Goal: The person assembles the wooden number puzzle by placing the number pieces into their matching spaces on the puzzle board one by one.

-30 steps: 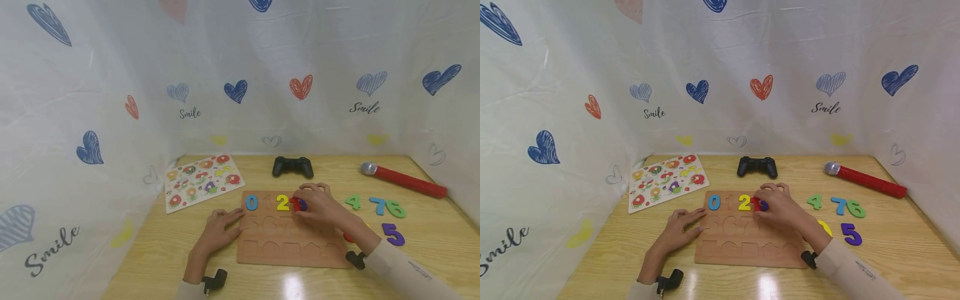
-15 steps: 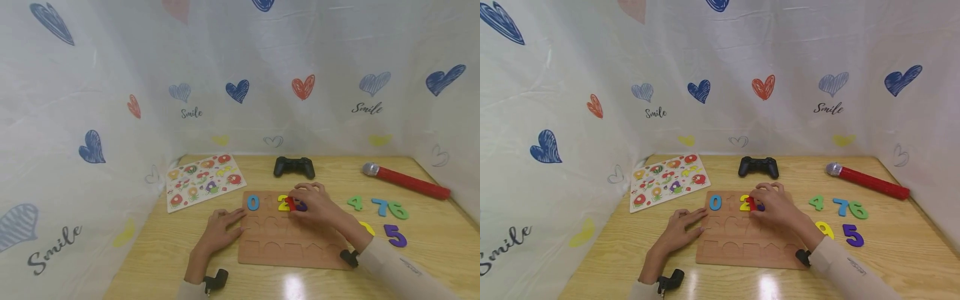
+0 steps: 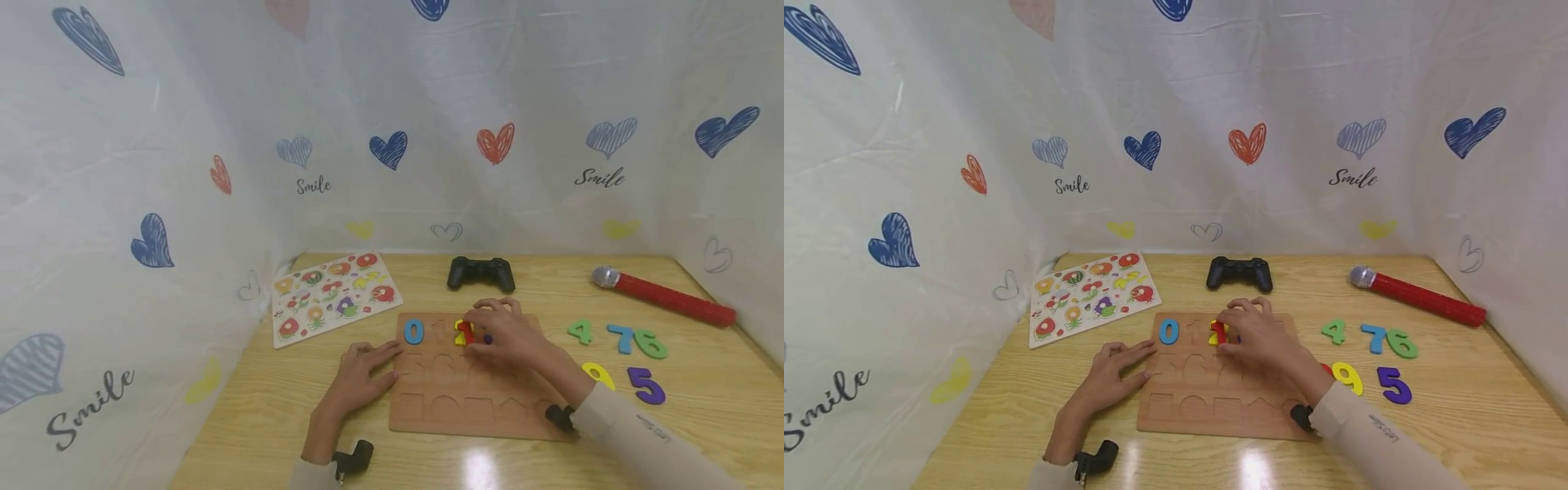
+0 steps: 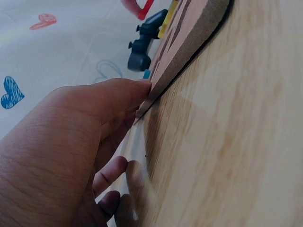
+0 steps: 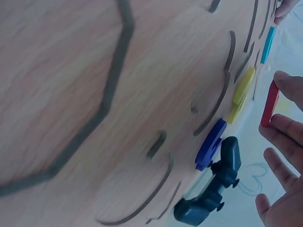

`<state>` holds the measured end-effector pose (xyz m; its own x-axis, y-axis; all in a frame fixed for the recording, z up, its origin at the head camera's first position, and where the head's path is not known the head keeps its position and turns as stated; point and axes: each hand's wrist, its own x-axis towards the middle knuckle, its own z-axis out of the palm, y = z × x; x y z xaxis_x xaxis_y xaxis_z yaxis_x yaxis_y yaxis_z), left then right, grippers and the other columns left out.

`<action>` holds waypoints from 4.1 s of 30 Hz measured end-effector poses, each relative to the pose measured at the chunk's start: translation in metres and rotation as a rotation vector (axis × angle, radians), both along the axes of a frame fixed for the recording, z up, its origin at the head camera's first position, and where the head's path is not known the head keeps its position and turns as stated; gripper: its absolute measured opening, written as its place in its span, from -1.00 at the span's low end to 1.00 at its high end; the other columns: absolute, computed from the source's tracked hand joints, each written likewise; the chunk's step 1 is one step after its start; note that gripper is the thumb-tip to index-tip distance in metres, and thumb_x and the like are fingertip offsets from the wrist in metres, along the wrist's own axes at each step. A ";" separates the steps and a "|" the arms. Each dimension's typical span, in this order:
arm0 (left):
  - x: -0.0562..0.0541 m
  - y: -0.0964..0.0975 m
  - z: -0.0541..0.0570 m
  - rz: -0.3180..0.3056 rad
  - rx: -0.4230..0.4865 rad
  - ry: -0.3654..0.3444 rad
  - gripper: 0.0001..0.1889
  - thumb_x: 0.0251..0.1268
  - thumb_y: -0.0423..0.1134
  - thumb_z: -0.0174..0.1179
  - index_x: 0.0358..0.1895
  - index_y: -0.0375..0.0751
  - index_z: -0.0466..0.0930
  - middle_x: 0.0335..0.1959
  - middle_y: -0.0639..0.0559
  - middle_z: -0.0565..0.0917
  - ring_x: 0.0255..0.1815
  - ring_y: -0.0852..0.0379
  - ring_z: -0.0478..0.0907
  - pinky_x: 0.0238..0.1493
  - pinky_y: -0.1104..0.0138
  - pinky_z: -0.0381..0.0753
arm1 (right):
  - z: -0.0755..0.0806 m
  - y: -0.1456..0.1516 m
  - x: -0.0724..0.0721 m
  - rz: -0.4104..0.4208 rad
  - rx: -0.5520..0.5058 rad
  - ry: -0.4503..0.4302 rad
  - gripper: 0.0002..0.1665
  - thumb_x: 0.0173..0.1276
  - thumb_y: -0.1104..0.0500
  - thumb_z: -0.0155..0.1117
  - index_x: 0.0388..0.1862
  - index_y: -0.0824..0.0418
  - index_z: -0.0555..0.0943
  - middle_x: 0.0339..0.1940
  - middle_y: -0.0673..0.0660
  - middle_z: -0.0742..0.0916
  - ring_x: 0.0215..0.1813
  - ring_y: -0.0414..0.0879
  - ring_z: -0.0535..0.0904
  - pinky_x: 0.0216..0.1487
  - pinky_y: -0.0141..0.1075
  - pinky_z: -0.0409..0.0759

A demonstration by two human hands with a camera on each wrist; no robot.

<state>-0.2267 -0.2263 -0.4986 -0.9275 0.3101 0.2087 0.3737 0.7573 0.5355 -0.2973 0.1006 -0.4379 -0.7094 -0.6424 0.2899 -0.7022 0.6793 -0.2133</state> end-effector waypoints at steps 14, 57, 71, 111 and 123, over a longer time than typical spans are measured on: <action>0.000 0.000 0.000 -0.002 -0.010 0.004 -0.50 0.39 0.05 0.22 0.37 0.18 0.52 0.42 0.30 0.43 0.17 0.04 0.24 0.13 -0.07 0.22 | -0.001 -0.017 -0.002 -0.015 0.019 -0.045 -0.49 0.16 -0.04 0.56 0.05 0.12 0.68 0.02 0.01 0.72 0.29 0.12 0.41 0.27 0.24 0.03; -0.002 0.000 -0.001 -0.018 -0.026 0.004 -0.50 0.41 0.08 0.19 0.39 0.18 0.50 0.44 0.28 0.41 0.18 0.03 0.22 0.11 -0.02 0.23 | -0.015 -0.047 -0.023 0.039 0.014 -0.039 -0.59 0.18 -0.02 0.56 -0.05 0.11 0.71 -0.05 0.00 0.74 0.27 0.13 0.44 0.24 0.24 0.07; -0.003 0.006 0.005 -0.032 -0.024 0.010 -0.50 0.42 0.08 0.18 0.39 0.15 0.50 0.44 0.26 0.42 0.19 -0.01 0.24 0.10 -0.06 0.25 | -0.014 -0.044 -0.021 0.006 0.071 -0.043 -0.50 0.26 -0.07 0.48 0.08 0.18 0.71 0.09 0.09 0.72 0.35 0.15 0.37 0.25 0.24 0.07; 0.001 0.000 0.002 0.002 -0.022 -0.001 -0.49 0.39 0.10 0.20 0.37 0.15 0.53 0.42 0.30 0.43 0.24 -0.08 0.26 0.22 -0.19 0.16 | -0.001 0.029 0.023 -0.012 0.033 0.056 -0.61 0.23 0.06 0.51 0.02 0.13 0.71 0.02 0.04 0.75 0.24 0.15 0.47 0.17 0.28 0.14; 0.001 -0.001 0.001 0.005 -0.018 0.004 -0.48 0.37 0.10 0.22 0.37 0.15 0.53 0.43 0.31 0.41 0.22 -0.04 0.26 0.20 -0.15 0.18 | -0.009 0.060 0.035 -0.031 0.006 0.070 -0.56 0.24 0.06 0.50 0.08 0.17 0.70 0.04 0.07 0.74 0.30 0.19 0.42 0.19 0.29 0.07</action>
<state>-0.2257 -0.2276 -0.4973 -0.9280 0.3096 0.2071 0.3725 0.7687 0.5199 -0.2618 0.1601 -0.4465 -0.7071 -0.6222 0.3360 -0.6939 0.7021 -0.1600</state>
